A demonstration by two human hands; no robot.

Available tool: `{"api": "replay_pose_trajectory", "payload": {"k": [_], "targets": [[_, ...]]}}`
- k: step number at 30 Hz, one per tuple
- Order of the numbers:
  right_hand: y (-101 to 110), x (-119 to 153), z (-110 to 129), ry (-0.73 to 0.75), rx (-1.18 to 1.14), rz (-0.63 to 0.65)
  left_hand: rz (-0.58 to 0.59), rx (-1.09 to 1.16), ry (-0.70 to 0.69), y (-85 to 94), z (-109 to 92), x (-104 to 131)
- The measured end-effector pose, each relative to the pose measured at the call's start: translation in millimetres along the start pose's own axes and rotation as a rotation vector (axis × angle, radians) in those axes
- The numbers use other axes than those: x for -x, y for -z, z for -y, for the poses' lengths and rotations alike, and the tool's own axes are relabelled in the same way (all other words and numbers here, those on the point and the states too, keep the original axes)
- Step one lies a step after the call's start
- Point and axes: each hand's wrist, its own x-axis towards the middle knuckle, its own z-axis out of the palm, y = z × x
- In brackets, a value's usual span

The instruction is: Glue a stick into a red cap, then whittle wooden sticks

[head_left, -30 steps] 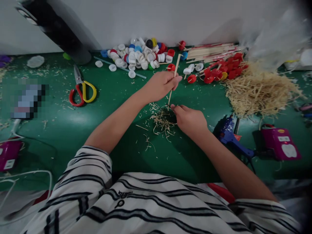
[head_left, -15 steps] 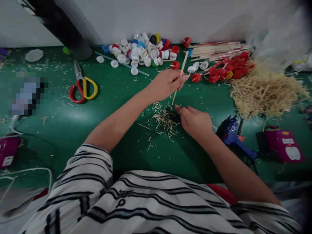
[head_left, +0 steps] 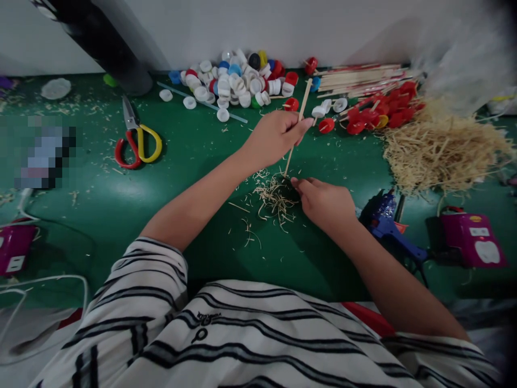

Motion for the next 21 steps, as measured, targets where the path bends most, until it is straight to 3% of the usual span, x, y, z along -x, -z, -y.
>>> {"api": "replay_pose_trajectory", "payload": {"k": [7,15,21], "targets": [[-1.1,-10.8,-3.9,-0.036,0.003,-0.125,-0.012,-0.029,0.028,-3.5,-1.4,0.4],[-3.1,-3.9,-2.8,-0.037,0.001,-0.062,-0.052,-0.036,0.014,-4.2,-7.7,2.4],[-1.7,1.6,-1.8,0.002,0.02,0.031,-0.078,-0.087,0.014,-7.1,-1.2,3.0]]}}
